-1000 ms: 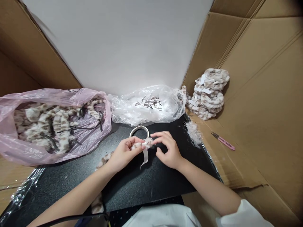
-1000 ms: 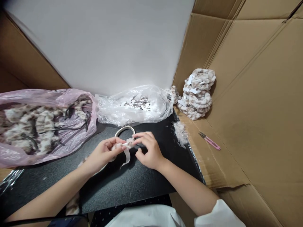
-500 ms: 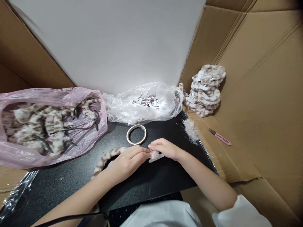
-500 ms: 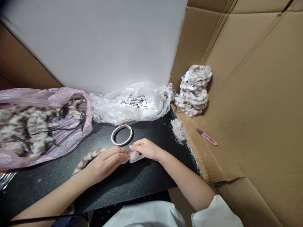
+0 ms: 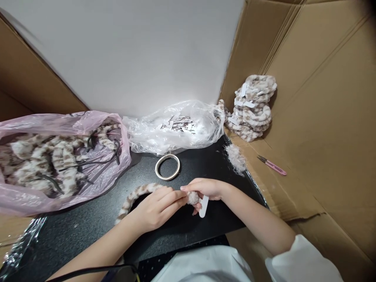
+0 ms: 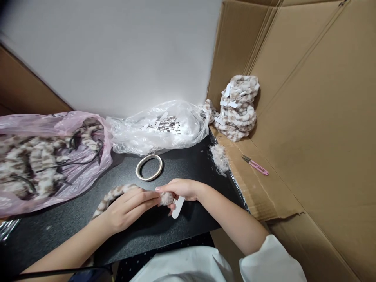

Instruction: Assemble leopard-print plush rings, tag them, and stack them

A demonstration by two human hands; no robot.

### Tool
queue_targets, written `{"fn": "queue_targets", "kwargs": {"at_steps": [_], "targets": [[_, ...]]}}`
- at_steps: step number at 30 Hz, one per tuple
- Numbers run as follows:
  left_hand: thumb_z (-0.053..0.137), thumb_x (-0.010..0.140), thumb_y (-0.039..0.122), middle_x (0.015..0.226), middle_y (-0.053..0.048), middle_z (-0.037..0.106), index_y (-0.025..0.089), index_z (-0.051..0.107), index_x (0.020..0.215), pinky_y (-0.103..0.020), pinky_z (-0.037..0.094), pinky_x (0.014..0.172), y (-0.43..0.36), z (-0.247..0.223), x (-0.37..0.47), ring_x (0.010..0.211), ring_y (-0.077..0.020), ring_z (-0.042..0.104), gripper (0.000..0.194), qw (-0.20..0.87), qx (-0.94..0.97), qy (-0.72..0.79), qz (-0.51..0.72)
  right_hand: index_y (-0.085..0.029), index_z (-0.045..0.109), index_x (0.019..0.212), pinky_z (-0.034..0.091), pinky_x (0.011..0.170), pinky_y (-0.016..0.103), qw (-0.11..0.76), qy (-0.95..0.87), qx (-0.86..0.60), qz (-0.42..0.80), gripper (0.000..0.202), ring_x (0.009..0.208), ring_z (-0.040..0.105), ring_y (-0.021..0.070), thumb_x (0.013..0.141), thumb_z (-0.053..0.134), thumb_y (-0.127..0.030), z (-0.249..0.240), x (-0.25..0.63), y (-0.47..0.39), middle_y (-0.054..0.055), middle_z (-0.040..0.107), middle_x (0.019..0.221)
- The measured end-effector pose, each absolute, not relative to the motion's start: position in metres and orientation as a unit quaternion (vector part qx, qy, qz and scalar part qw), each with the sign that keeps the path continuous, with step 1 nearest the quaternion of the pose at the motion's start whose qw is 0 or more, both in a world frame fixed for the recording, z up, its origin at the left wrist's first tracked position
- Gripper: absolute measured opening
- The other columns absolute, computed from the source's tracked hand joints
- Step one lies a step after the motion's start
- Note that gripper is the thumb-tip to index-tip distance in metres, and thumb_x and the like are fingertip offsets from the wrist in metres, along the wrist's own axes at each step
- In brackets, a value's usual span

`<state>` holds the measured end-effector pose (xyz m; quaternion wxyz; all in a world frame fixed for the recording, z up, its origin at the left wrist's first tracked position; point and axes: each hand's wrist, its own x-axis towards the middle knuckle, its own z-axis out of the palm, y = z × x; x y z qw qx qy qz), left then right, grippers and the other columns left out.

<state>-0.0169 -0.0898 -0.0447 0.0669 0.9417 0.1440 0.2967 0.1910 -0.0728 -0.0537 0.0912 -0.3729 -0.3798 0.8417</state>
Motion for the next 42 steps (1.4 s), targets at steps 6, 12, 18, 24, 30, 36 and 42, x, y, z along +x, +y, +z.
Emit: {"fn": "queue_targets", "kwargs": {"at_steps": [6, 12, 18, 24, 30, 36, 42], "targets": [[0.035, 0.100, 0.016, 0.097, -0.005, 0.072, 0.018, 0.063, 0.111, -0.023, 0.046, 0.072, -0.090, -0.043, -0.018, 0.075, -0.0126, 0.061, 0.030, 0.100, 0.934, 0.175, 0.296, -0.012, 0.064, 0.065, 0.040, 0.048, 0.017, 0.261, -0.343, -0.417, 0.800, 0.028, 0.046, 0.053, 0.0054, 0.054, 0.085, -0.026, -0.049, 0.184, -0.075, -0.005, 0.059, 0.053], [0.047, 0.095, 0.011, 0.097, -0.007, 0.070, 0.018, 0.064, 0.103, -0.024, 0.051, 0.079, -0.086, -0.049, -0.016, 0.088, -0.0137, 0.065, 0.020, 0.132, 0.912, 0.196, 0.336, -0.012, 0.065, 0.057, 0.039, 0.051, 0.021, 0.357, -0.360, -0.446, 0.737, 0.031, 0.047, 0.053, 0.0068, 0.043, 0.088, -0.028, -0.045, 0.177, -0.077, -0.003, 0.063, 0.053], [0.050, 0.092, 0.008, 0.092, -0.007, 0.067, 0.017, 0.062, 0.098, -0.023, 0.055, 0.076, -0.084, -0.054, -0.008, 0.087, -0.0129, 0.066, 0.016, 0.178, 0.883, 0.201, 0.386, -0.012, 0.063, 0.057, 0.037, 0.049, 0.021, 0.343, -0.339, -0.447, 0.753, 0.032, 0.046, 0.051, 0.0060, 0.047, 0.087, -0.030, -0.051, 0.181, -0.077, -0.004, 0.060, 0.050], [0.048, 0.095, 0.013, 0.094, -0.006, 0.068, 0.019, 0.065, 0.104, -0.022, 0.050, 0.076, -0.087, -0.055, -0.013, 0.086, -0.0127, 0.063, 0.019, 0.163, 0.904, 0.181, 0.352, -0.010, 0.063, 0.066, 0.046, 0.058, 0.025, 0.226, -0.254, -0.411, 0.846, 0.015, 0.052, 0.060, 0.0101, 0.064, 0.077, -0.016, -0.055, 0.185, -0.073, -0.001, 0.064, 0.055], [0.037, 0.100, 0.019, 0.093, -0.007, 0.072, 0.019, 0.062, 0.117, -0.025, 0.047, 0.067, -0.092, -0.056, -0.022, 0.071, -0.0138, 0.061, 0.030, 0.153, 0.938, 0.149, 0.274, -0.010, 0.063, 0.057, 0.040, 0.048, 0.019, 0.213, -0.287, -0.436, 0.826, 0.016, 0.045, 0.053, 0.0069, 0.056, 0.078, -0.012, -0.054, 0.181, -0.077, -0.003, 0.059, 0.048], [0.047, 0.096, 0.017, 0.091, -0.006, 0.069, 0.020, 0.066, 0.104, -0.024, 0.050, 0.073, -0.087, -0.056, -0.017, 0.080, -0.0136, 0.063, 0.021, 0.157, 0.917, 0.180, 0.319, -0.013, 0.066, 0.055, 0.038, 0.049, 0.021, 0.346, -0.374, -0.448, 0.735, 0.030, 0.048, 0.051, 0.0069, 0.042, 0.088, -0.027, -0.047, 0.180, -0.082, -0.003, 0.062, 0.052], [0.054, 0.091, 0.010, 0.086, -0.004, 0.064, 0.018, 0.066, 0.096, -0.021, 0.052, 0.070, -0.086, -0.055, -0.010, 0.079, -0.0118, 0.063, 0.015, 0.194, 0.876, 0.206, 0.390, -0.014, 0.067, 0.053, 0.037, 0.051, 0.022, 0.415, -0.403, -0.457, 0.676, 0.028, 0.050, 0.050, 0.0078, 0.044, 0.087, -0.031, -0.042, 0.177, -0.085, -0.003, 0.061, 0.051]]}}
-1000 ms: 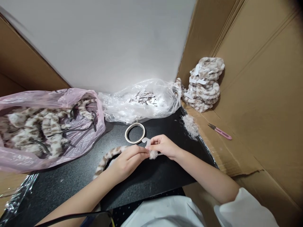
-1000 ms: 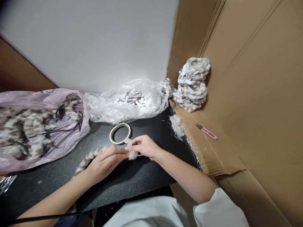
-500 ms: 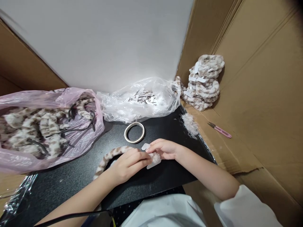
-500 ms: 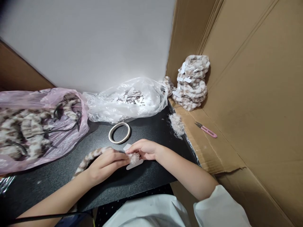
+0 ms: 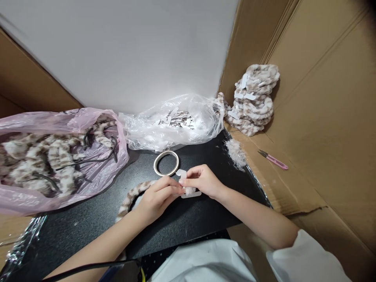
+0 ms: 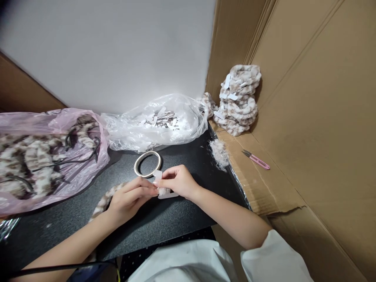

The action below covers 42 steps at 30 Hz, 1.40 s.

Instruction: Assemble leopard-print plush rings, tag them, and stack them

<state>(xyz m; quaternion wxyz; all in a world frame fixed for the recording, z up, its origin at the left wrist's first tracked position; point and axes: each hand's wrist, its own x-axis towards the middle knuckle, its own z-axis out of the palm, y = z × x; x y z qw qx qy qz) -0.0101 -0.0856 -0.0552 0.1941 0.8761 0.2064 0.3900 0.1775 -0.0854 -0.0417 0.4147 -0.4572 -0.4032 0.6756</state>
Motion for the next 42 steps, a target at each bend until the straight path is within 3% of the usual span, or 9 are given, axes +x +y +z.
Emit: {"fn": "queue_targets", "kwargs": {"at_steps": [6, 10, 14, 20, 26, 34, 42], "targets": [[0.061, 0.088, 0.020, 0.084, -0.003, 0.056, 0.019, 0.073, 0.082, -0.019, 0.047, 0.057, -0.085, -0.053, -0.004, 0.070, -0.0105, 0.057, 0.013, 0.264, 0.817, 0.326, 0.395, -0.013, 0.068, 0.054, 0.036, 0.050, 0.022, 0.402, -0.401, -0.454, 0.686, 0.032, 0.049, 0.050, 0.0082, 0.042, 0.088, -0.035, -0.043, 0.180, -0.083, -0.002, 0.061, 0.052], [0.062, 0.087, 0.020, 0.095, -0.006, 0.068, 0.018, 0.072, 0.082, -0.024, 0.052, 0.071, -0.084, -0.053, -0.001, 0.082, -0.0145, 0.065, 0.012, 0.362, 0.796, 0.339, 0.346, -0.014, 0.068, 0.056, 0.036, 0.049, 0.022, 0.394, -0.414, -0.477, 0.667, 0.024, 0.048, 0.050, 0.0085, 0.049, 0.084, -0.030, -0.049, 0.182, -0.081, -0.002, 0.061, 0.051], [0.061, 0.088, 0.020, 0.083, -0.005, 0.072, 0.016, 0.070, 0.080, -0.024, 0.051, 0.070, -0.085, -0.052, 0.000, 0.075, -0.0146, 0.067, 0.013, 0.399, 0.783, 0.347, 0.327, -0.014, 0.067, 0.056, 0.037, 0.049, 0.024, 0.398, -0.461, -0.472, 0.637, 0.018, 0.048, 0.050, 0.0099, 0.061, 0.075, -0.030, -0.053, 0.183, -0.083, -0.001, 0.058, 0.051], [0.059, 0.088, 0.021, 0.075, -0.003, 0.069, 0.015, 0.066, 0.075, -0.022, 0.048, 0.064, -0.083, -0.049, 0.000, 0.068, -0.0128, 0.063, 0.016, 0.367, 0.794, 0.355, 0.330, -0.018, 0.069, 0.059, 0.042, 0.059, 0.027, 0.449, -0.637, -0.468, 0.417, 0.016, 0.061, 0.058, 0.0141, 0.071, 0.073, -0.027, -0.048, 0.184, -0.091, 0.003, 0.064, 0.066], [0.055, 0.088, 0.010, 0.081, -0.003, 0.067, 0.016, 0.061, 0.075, -0.019, 0.048, 0.064, -0.084, -0.052, 0.002, 0.073, -0.0111, 0.063, 0.015, 0.266, 0.824, 0.331, 0.376, -0.023, 0.072, 0.064, 0.043, 0.065, 0.031, 0.465, -0.774, -0.401, 0.155, 0.019, 0.062, 0.059, 0.0142, 0.082, 0.065, -0.020, -0.049, 0.182, -0.099, 0.002, 0.069, 0.065], [0.061, 0.084, 0.012, 0.079, -0.004, 0.073, 0.016, 0.062, 0.073, -0.020, 0.051, 0.065, -0.086, -0.054, -0.006, 0.074, -0.0138, 0.070, 0.012, 0.297, 0.792, 0.349, 0.404, -0.021, 0.069, 0.069, 0.041, 0.063, 0.029, 0.510, -0.801, -0.311, 0.040, 0.016, 0.063, 0.061, 0.0111, 0.082, 0.065, -0.012, -0.049, 0.182, -0.100, -0.001, 0.072, 0.069], [0.063, 0.080, 0.016, 0.073, -0.003, 0.072, 0.015, 0.064, 0.068, -0.022, 0.048, 0.064, -0.087, -0.050, -0.003, 0.070, -0.0143, 0.068, 0.012, 0.365, 0.721, 0.427, 0.406, -0.019, 0.068, 0.075, 0.039, 0.064, 0.031, 0.476, -0.834, -0.280, -0.010, 0.013, 0.065, 0.061, 0.0117, 0.082, 0.064, -0.008, -0.051, 0.185, -0.099, -0.001, 0.072, 0.072]]}}
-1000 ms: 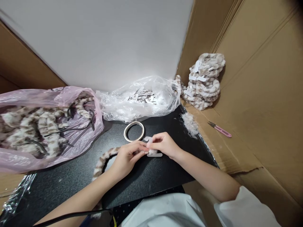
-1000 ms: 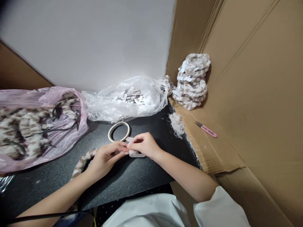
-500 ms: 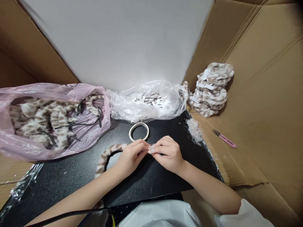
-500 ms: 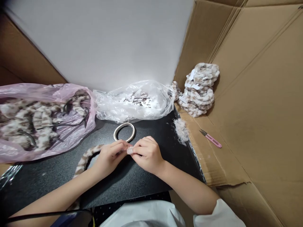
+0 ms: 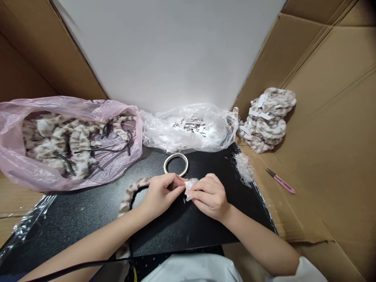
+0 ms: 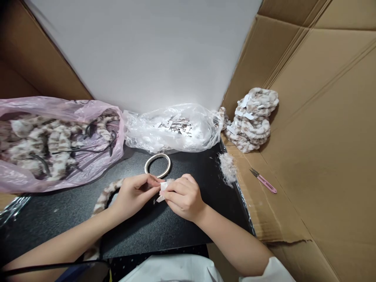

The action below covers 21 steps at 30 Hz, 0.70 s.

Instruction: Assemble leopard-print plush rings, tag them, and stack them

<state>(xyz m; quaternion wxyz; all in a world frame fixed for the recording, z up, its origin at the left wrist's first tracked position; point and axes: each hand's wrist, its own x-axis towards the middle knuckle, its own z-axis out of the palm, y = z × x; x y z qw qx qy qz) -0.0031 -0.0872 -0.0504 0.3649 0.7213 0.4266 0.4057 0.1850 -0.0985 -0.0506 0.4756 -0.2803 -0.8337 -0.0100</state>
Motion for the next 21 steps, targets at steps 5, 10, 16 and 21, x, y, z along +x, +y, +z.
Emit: {"fn": "queue_targets", "kwargs": {"at_steps": [5, 10, 16, 21], "targets": [[0.071, 0.073, 0.025, 0.072, -0.002, 0.069, 0.015, 0.063, 0.077, -0.022, 0.046, 0.060, -0.0846, -0.0503, 0.0000, 0.064, -0.0125, 0.062, 0.014, 0.518, 0.591, 0.466, 0.407, -0.022, 0.069, 0.071, 0.040, 0.074, 0.033, 0.482, -0.819, -0.312, 0.004, 0.015, 0.073, 0.060, 0.0127, 0.082, 0.065, -0.012, -0.0543, 0.1803, -0.0958, -0.003, 0.074, 0.077], [0.078, 0.064, 0.026, 0.070, 0.000, 0.066, 0.015, 0.059, 0.088, -0.016, 0.038, 0.049, -0.0799, -0.0455, 0.0010, 0.057, -0.0083, 0.056, 0.033, 0.686, 0.464, 0.434, 0.354, -0.025, 0.070, 0.070, 0.038, 0.078, 0.035, 0.475, -0.813, -0.335, 0.021, 0.014, 0.075, 0.058, 0.0132, 0.082, 0.068, -0.017, -0.0593, 0.1790, -0.0974, -0.004, 0.076, 0.081], [0.080, 0.064, 0.030, 0.067, 0.003, 0.063, 0.017, 0.057, 0.096, -0.013, 0.021, 0.040, -0.0783, -0.0476, -0.0027, 0.045, -0.0027, 0.041, 0.041, 0.746, 0.405, 0.419, 0.322, -0.027, 0.072, 0.072, 0.033, 0.079, 0.036, 0.457, -0.816, -0.353, -0.005, 0.013, 0.077, 0.055, 0.0139, 0.082, 0.069, -0.020, -0.0583, 0.1808, -0.0972, -0.008, 0.077, 0.083], [0.078, 0.065, 0.031, 0.060, 0.004, 0.059, 0.014, 0.060, 0.084, -0.014, 0.028, 0.043, -0.0799, -0.0488, 0.0000, 0.047, -0.0037, 0.043, 0.031, 0.690, 0.441, 0.448, 0.358, -0.028, 0.072, 0.068, 0.031, 0.081, 0.038, 0.435, -0.826, -0.357, -0.043, 0.017, 0.079, 0.051, 0.0152, 0.083, 0.068, -0.022, -0.0588, 0.1813, -0.0980, -0.008, 0.076, 0.083]]}}
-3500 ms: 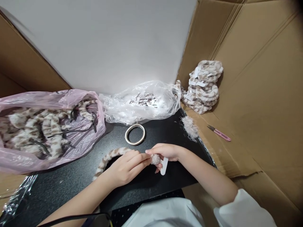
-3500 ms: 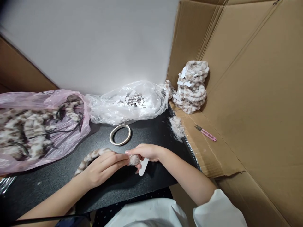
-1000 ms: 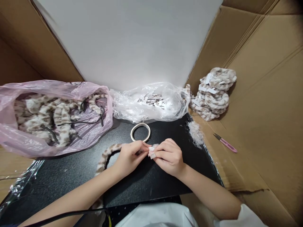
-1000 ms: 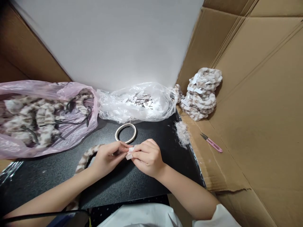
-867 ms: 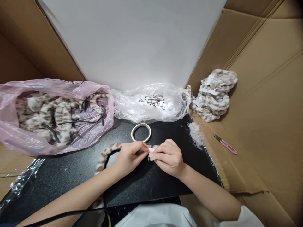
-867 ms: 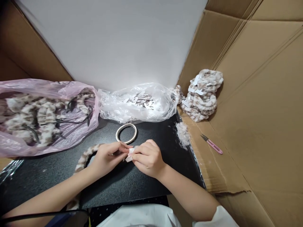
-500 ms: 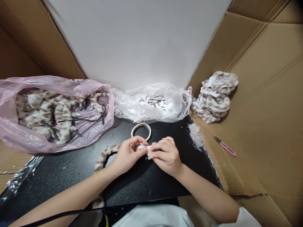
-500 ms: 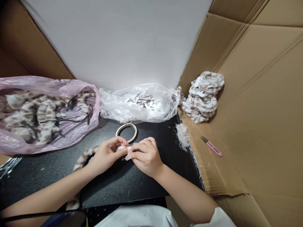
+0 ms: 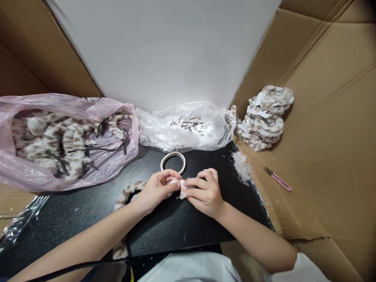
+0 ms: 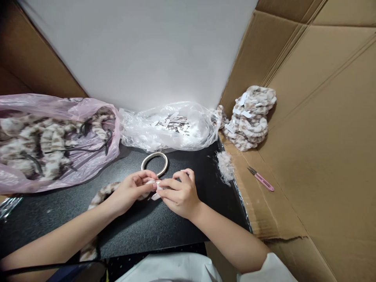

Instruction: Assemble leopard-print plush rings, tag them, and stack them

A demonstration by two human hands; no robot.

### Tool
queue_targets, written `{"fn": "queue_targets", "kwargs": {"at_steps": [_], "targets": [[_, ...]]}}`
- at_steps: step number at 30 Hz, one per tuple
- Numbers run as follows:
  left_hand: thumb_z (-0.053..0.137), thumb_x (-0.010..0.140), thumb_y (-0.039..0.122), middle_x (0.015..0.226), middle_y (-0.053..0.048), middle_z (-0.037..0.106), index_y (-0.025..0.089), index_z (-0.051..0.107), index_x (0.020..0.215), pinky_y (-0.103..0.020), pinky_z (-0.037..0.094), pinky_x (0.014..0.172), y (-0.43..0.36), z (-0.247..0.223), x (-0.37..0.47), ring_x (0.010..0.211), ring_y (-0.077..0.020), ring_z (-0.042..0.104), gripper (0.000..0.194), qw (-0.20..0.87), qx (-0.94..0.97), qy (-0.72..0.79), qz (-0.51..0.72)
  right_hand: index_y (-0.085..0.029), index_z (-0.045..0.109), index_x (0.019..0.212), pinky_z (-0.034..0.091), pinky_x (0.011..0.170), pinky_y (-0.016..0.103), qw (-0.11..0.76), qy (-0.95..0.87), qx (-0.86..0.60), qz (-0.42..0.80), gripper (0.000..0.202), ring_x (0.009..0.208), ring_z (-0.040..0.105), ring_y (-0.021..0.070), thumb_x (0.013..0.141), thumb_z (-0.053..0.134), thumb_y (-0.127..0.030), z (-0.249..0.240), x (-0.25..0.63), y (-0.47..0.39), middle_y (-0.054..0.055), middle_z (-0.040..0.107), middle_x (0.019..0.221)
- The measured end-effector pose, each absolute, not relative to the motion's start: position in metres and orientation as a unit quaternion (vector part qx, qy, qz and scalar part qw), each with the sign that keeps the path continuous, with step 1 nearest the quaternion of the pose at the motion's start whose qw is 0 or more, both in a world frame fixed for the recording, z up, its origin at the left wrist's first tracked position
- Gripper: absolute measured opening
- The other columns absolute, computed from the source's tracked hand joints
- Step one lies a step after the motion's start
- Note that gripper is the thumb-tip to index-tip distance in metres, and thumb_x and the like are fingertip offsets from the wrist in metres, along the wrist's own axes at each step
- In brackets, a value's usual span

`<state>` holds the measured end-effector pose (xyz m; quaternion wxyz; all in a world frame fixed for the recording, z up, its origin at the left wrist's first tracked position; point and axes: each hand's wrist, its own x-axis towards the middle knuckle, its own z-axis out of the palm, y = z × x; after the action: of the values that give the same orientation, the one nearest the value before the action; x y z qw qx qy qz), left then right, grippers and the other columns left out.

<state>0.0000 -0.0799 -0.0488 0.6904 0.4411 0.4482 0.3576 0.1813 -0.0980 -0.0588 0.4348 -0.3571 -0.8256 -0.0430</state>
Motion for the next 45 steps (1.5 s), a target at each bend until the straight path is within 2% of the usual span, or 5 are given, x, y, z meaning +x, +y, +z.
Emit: {"fn": "queue_targets", "kwargs": {"at_steps": [4, 25, 32, 39, 45], "targets": [[0.077, 0.065, 0.029, 0.070, -0.001, 0.065, 0.013, 0.062, 0.077, -0.019, 0.042, 0.057, -0.084, -0.047, 0.004, 0.062, -0.0093, 0.055, 0.025, 0.612, 0.483, 0.473, 0.411, -0.027, 0.071, 0.068, 0.032, 0.082, 0.037, 0.453, -0.816, -0.353, -0.057, 0.015, 0.080, 0.049, 0.0151, 0.080, 0.070, -0.019, -0.062, 0.180, -0.100, -0.006, 0.074, 0.083], [0.080, 0.066, 0.029, 0.072, 0.000, 0.069, 0.017, 0.053, 0.083, -0.017, 0.038, 0.050, -0.079, -0.050, -0.006, 0.052, -0.0069, 0.053, 0.034, 0.698, 0.472, 0.424, 0.332, -0.029, 0.071, 0.066, 0.028, 0.092, 0.041, 0.375, -0.848, -0.374, 0.021, 0.017, 0.087, 0.051, 0.0168, 0.082, 0.068, -0.022, -0.075, 0.181, -0.091, -0.002, 0.069, 0.084], [0.072, 0.075, 0.029, 0.080, -0.004, 0.070, 0.017, 0.051, 0.077, -0.023, 0.050, 0.064, -0.086, -0.042, -0.009, 0.071, -0.0146, 0.065, 0.024, 0.559, 0.587, 0.420, 0.408, -0.021, 0.057, 0.093, 0.043, 0.080, 0.030, 0.340, -0.816, -0.296, 0.362, 0.025, 0.084, 0.056, 0.0151, 0.073, 0.072, -0.021, -0.057, 0.193, -0.086, 0.000, 0.063, 0.088], [0.057, 0.083, 0.011, 0.075, -0.006, 0.072, 0.020, 0.055, 0.067, -0.027, 0.052, 0.067, -0.089, -0.040, -0.014, 0.074, -0.0164, 0.067, 0.018, 0.289, 0.819, 0.280, 0.408, -0.018, 0.051, 0.096, 0.048, 0.064, 0.027, 0.304, -0.415, -0.327, 0.793, 0.044, 0.061, 0.064, 0.0138, 0.080, 0.060, -0.058, -0.051, 0.190, -0.082, -0.001, 0.064, 0.067], [0.054, 0.085, 0.005, 0.087, -0.007, 0.075, 0.021, 0.064, 0.077, -0.030, 0.055, 0.076, -0.091, -0.051, -0.017, 0.085, -0.0193, 0.069, 0.020, 0.209, 0.890, 0.170, 0.368, -0.017, 0.054, 0.086, 0.044, 0.048, 0.018, 0.300, -0.326, -0.393, 0.806, 0.041, 0.048, 0.057, 0.0072, 0.059, 0.083, -0.027, -0.053, 0.183, -0.082, -0.006, 0.064, 0.062]]}}
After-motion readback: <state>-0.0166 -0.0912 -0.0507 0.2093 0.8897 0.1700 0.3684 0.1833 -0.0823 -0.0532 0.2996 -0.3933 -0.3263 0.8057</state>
